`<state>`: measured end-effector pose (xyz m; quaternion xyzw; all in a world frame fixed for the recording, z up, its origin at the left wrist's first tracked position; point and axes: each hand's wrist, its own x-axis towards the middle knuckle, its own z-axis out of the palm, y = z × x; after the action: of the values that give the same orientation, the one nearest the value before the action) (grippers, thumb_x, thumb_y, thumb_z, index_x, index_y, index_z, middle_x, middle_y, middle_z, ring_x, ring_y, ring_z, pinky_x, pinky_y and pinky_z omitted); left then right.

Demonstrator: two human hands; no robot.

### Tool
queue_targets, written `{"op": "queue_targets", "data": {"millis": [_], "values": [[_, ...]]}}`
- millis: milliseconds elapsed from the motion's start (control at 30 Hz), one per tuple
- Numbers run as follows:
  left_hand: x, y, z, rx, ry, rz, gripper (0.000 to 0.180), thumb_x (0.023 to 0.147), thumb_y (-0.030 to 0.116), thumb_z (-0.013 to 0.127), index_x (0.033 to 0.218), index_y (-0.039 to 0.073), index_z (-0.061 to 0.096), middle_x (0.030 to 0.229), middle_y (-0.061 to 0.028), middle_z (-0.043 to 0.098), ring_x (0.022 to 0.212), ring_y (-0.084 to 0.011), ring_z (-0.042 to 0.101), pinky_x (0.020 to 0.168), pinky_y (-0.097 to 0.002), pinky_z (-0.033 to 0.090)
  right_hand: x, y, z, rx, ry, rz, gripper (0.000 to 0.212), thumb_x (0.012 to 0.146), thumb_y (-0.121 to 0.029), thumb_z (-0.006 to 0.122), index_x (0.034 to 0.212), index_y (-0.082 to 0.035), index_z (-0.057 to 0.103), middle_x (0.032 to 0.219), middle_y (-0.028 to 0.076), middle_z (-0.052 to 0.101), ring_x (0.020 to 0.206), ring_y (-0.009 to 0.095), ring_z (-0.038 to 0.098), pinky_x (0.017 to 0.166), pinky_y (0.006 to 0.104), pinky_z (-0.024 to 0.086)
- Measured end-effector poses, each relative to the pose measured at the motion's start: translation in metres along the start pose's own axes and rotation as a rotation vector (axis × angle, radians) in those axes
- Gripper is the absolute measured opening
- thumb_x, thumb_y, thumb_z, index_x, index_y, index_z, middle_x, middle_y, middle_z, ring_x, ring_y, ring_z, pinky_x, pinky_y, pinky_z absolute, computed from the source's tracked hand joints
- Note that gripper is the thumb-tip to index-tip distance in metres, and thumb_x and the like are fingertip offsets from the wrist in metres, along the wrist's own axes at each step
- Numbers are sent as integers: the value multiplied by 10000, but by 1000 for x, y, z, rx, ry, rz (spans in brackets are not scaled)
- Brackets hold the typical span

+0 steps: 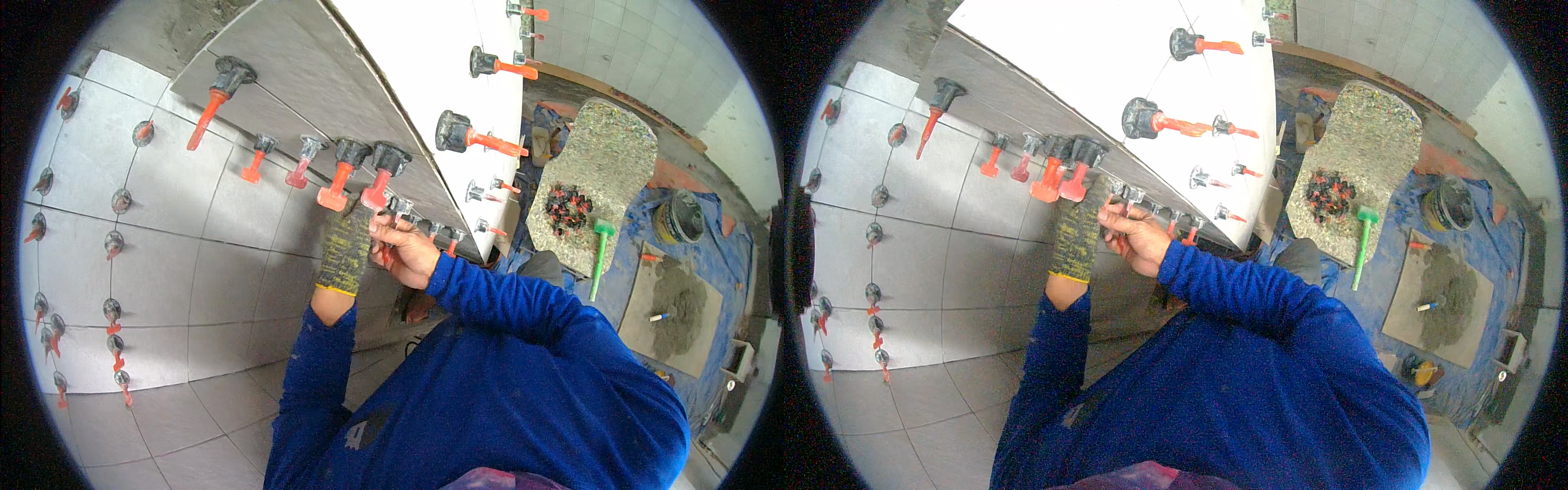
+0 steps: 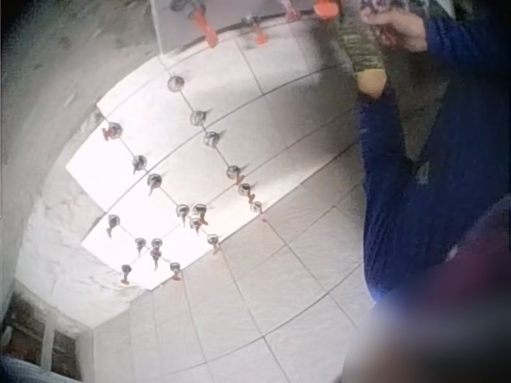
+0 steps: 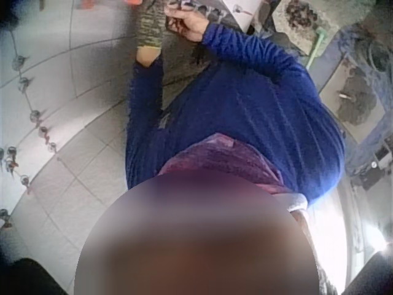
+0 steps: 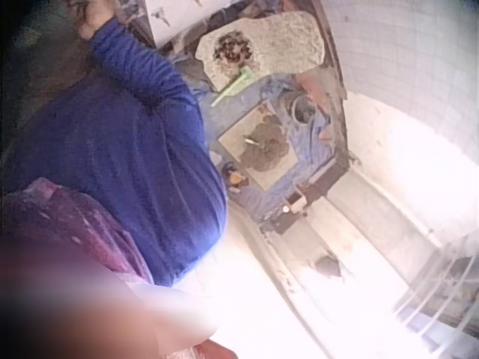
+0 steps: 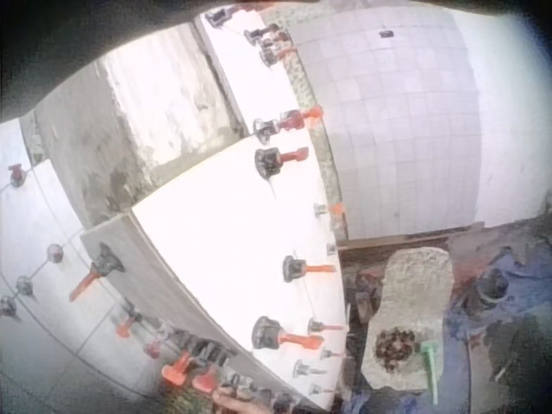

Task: The person installs white wall tiles by hand, using red tile leveling clips and wedges to maintain even spacing. They tap the tiles with a green rubber mallet to seat them and adjust the clips to align the joints.

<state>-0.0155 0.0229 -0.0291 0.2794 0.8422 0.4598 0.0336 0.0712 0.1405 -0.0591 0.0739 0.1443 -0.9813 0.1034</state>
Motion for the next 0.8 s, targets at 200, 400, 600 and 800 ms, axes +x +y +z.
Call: {"op": "queue_targets", "data": {"millis": [200,400,600,800], "values": [[-31,-39,28,-204,169,-196,262,976,161,530,1200,32,573,1031,-57,621,926,-186,605,766,-325,513,13,11,-14,-35,-30,-93,71,921,-126,685,986,-137,659,842,-68,599,662,57,525,576,219,410],[-38,-77,22,-238,118,-236,286,1006,173,502,1243,19,545,1141,-68,602,1013,-180,590,845,-307,505,17,18,-19,-68,-24,-152,79,928,-89,656,986,-142,667,832,-82,576,654,40,469,568,218,369],[-38,-58,36,-410,259,-210,177,989,151,524,1092,18,582,1026,-52,607,930,-167,579,781,-289,491,14,19,-16,-93,43,-166,118,923,-44,625,1005,-116,671,810,-63,579,646,48,467,567,228,365],[-24,-29,32,-394,245,-346,100,925,123,588,912,25,605,845,-27,597,740,-139,564,625,-292,474,15,20,-15,-160,56,-188,94,957,-63,600,1035,-75,651,1041,49,692,914,157,653,841,333,530]]}}
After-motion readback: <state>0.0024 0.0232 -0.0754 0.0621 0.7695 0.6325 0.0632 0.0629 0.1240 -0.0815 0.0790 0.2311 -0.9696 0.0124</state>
